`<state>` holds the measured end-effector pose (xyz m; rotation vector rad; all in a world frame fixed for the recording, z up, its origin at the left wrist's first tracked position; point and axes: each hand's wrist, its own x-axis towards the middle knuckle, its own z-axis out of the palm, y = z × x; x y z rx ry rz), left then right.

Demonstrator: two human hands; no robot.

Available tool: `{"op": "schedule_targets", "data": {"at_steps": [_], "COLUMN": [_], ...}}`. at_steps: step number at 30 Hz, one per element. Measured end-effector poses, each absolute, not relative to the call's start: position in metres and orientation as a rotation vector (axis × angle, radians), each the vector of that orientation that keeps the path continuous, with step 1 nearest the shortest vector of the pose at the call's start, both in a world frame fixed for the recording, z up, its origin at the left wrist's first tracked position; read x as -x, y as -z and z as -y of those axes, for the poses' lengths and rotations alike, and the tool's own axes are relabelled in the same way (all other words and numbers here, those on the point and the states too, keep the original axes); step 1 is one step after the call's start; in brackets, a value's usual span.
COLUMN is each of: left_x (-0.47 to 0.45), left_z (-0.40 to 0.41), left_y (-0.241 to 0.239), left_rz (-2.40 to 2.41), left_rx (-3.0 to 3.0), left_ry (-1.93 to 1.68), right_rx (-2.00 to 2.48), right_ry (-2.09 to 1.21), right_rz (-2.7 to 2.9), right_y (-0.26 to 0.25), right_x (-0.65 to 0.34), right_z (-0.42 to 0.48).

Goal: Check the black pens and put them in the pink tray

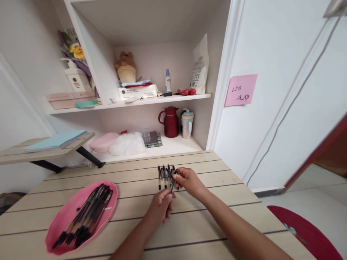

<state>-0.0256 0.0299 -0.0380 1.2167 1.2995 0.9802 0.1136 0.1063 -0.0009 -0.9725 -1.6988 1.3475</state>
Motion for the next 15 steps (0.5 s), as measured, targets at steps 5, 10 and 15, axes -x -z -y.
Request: {"op": "schedule_targets", "data": {"at_steps": [5,10,15], "left_x": [0.023,0.038,0.110], "left_z": [-0.030,-0.037,-0.036], "left_y": [0.035,0.007,-0.048], "left_rz": [-1.260,-1.323,-2.093], "left_rx": [-1.218,-1.509,-1.830], "left_ry": [-0.976,-1.090,-0.987], "right_rx": [0.883,1.041,1.437], "right_ry": [-1.463,-1.305,-0.891], "right_rz": [1.637,1.604,1.859], "right_y": [-0.004,-0.003,0.019], "right_x": [-0.116,-0.129,-0.142], "right_z": [-0.106,-0.121,-0.137]}}
